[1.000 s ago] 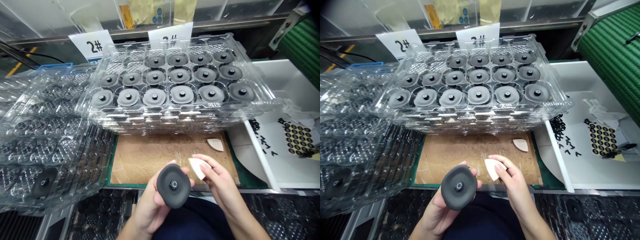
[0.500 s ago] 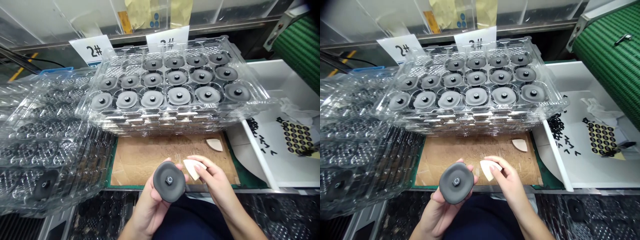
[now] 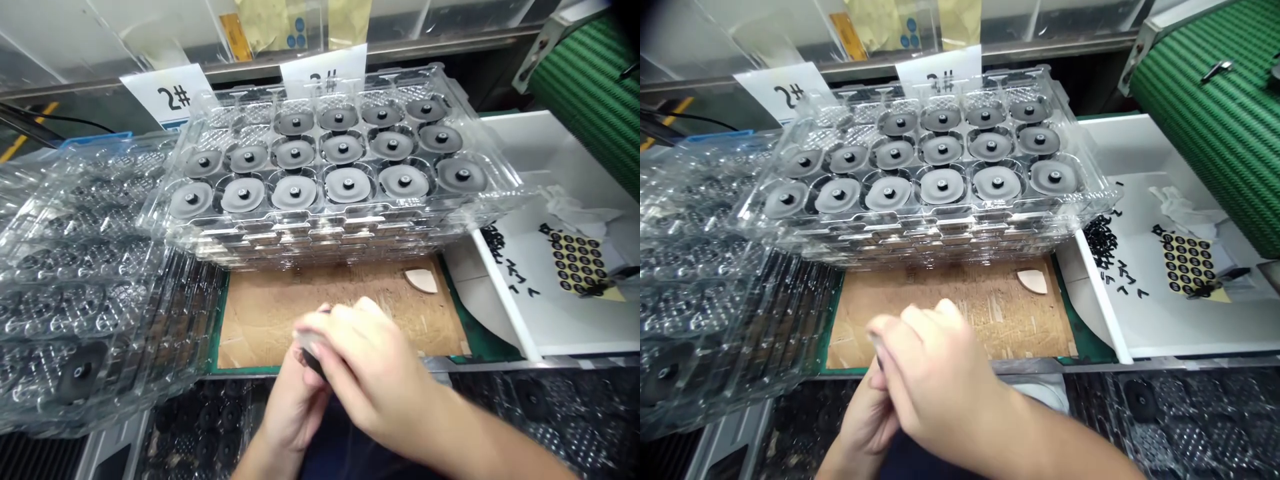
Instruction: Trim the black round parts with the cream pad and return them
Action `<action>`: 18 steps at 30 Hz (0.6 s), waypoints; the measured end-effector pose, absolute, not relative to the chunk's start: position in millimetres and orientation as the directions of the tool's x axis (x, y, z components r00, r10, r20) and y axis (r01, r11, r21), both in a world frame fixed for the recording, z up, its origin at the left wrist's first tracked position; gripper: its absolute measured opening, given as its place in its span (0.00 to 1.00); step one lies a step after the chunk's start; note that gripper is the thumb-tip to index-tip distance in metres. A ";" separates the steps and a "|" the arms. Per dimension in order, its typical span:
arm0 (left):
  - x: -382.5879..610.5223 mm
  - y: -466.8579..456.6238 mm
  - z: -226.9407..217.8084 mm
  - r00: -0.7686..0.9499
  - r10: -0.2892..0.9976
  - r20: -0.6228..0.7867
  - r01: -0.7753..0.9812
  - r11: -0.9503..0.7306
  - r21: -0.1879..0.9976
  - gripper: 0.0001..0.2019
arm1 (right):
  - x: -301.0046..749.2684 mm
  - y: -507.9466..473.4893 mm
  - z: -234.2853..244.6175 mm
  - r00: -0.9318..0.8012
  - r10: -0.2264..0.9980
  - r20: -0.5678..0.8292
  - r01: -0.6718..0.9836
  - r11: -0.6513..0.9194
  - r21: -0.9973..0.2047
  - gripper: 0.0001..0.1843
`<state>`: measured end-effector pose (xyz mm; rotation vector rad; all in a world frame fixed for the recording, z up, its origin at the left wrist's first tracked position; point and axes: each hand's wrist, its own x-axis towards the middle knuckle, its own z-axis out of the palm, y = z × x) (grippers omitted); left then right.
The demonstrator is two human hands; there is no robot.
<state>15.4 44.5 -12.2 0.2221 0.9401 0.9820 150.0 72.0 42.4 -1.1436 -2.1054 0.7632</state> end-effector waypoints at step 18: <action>7.8 57.8 10.4 0.495 0.756 -0.429 -0.605 0.654 0.454 0.31 | 184.7 101.2 45.0 -0.430 0.848 0.310 0.444 0.498 -0.745 0.14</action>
